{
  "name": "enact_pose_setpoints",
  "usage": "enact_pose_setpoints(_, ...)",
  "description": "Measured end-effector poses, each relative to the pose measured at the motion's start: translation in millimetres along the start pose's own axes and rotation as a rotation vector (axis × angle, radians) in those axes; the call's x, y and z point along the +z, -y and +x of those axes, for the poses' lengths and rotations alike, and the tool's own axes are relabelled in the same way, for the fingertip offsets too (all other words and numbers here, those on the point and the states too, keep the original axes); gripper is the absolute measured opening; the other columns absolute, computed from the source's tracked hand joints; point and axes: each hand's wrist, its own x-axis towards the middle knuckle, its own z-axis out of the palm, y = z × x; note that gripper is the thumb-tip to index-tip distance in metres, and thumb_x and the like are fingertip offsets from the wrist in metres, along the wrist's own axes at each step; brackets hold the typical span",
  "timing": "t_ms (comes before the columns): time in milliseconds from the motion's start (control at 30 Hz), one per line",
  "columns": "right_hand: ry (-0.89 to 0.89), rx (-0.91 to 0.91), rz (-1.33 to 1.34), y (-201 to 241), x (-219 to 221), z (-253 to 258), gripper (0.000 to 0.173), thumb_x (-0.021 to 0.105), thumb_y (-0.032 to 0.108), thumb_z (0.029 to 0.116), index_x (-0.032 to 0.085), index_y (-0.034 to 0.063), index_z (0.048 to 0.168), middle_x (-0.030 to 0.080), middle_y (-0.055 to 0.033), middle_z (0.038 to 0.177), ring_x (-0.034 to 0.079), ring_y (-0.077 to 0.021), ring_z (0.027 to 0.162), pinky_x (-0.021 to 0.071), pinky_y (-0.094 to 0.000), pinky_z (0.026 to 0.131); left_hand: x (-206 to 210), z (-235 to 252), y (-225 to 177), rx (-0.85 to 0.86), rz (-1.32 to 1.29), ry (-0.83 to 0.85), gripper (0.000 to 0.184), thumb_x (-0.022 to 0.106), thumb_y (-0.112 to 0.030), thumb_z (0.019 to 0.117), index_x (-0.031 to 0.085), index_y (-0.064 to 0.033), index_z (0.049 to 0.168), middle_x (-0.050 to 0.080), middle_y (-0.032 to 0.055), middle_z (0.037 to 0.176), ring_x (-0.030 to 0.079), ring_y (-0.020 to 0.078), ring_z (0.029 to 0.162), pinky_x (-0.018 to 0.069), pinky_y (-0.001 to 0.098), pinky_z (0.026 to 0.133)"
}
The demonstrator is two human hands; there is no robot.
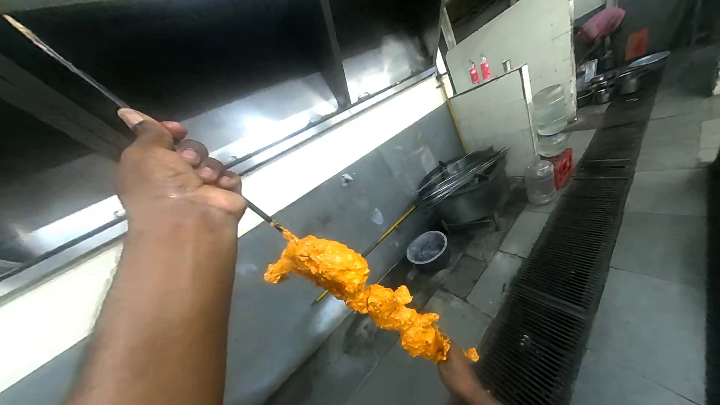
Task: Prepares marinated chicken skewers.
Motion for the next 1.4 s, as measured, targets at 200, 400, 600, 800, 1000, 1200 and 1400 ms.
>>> enact_pose_setpoints(200, -0.255, -0.073, 0.061, 14, -25, 2, 0.030, 0.068, 0.001, 0.0879, 0.069, -0.0038, 0.118, 0.072, -0.0174, 0.110, 0.069, -0.0234, 0.105, 0.0539, -0.0413, 0.097, -6, 1, -1, -0.001, 0.019, -0.003, 0.035, 0.035, -0.045, 0.1109, 0.049, -0.0282, 0.083, 0.033, -0.0147, 0.054, 0.033, -0.0016, 0.041, 0.0310, 0.0133, 0.042)
enact_pose_setpoints(400, -0.309, 0.052, 0.747, 52, 7, -16, 0.046, 0.062, -0.015, 0.0848, 0.050, -0.0089, 0.128, 0.062, -0.0161, 0.109, 0.065, -0.0123, 0.093, 0.0568, -0.0275, 0.080, 3, -8, -9, -0.029, 0.020, 0.012, 0.034, 0.035, -0.045, 0.1107, 0.048, -0.0283, 0.084, 0.032, -0.0149, 0.054, 0.032, -0.0019, 0.041, 0.0303, 0.0131, 0.041)
enact_pose_setpoints(600, -0.382, -0.100, 0.487, 53, 6, -3, 0.035, 0.070, -0.009, 0.0803, 0.063, -0.0096, 0.115, 0.069, -0.0160, 0.104, 0.066, -0.0130, 0.096, 0.0547, -0.0284, 0.087, 6, -17, -10, -0.030, 0.008, 0.024, 0.034, 0.036, -0.046, 0.1104, 0.048, -0.0280, 0.085, 0.034, -0.0140, 0.055, 0.032, -0.0009, 0.042, 0.0308, 0.0143, 0.042)
enact_pose_setpoints(800, -0.410, -0.081, 0.478, 46, -17, 4, 0.038, 0.068, -0.008, 0.0839, 0.060, -0.0102, 0.121, 0.066, -0.0186, 0.113, 0.064, -0.0163, 0.104, 0.0531, -0.0307, 0.092, 6, -23, -11, -0.050, -0.023, 0.034, 0.034, 0.036, -0.046, 0.1103, 0.049, -0.0274, 0.085, 0.033, -0.0139, 0.055, 0.031, -0.0008, 0.041, 0.0305, 0.0144, 0.042)
enact_pose_setpoints(1000, -0.404, 0.115, 0.640, 46, -42, 4, 0.030, 0.056, -0.005, 0.0966, 0.057, -0.0081, 0.126, 0.064, -0.0175, 0.113, 0.063, -0.0158, 0.098, 0.0535, -0.0305, 0.085, -5, -14, -14, -0.015, -0.034, 0.083, 0.034, 0.035, -0.043, 0.1110, 0.048, -0.0272, 0.084, 0.034, -0.0148, 0.054, 0.031, -0.0026, 0.040, 0.0298, 0.0118, 0.040)
enact_pose_setpoints(1200, -0.030, -0.032, 0.283, 41, -41, -27, 0.035, 0.057, -0.002, 0.0928, 0.060, -0.0034, 0.128, 0.067, -0.0129, 0.114, 0.065, -0.0112, 0.102, 0.0543, -0.0294, 0.091, -13, -4, -17, 0.025, -0.111, 0.139, 0.036, 0.033, -0.041, 0.1116, 0.050, -0.0257, 0.083, 0.036, -0.0140, 0.054, 0.033, -0.0031, 0.040, 0.0290, 0.0110, 0.039)
enact_pose_setpoints(1400, 0.084, -0.255, 0.037, 15, -27, -37, 0.042, 0.063, 0.003, 0.0916, 0.061, -0.0055, 0.133, 0.069, -0.0177, 0.123, 0.065, -0.0192, 0.114, 0.0504, -0.0353, 0.102, -34, 15, -14, 0.047, -0.223, 0.217, 0.040, 0.031, -0.041, 0.1120, 0.050, -0.0226, 0.082, 0.037, -0.0123, 0.054, 0.035, -0.0024, 0.040, 0.0314, 0.0104, 0.039)
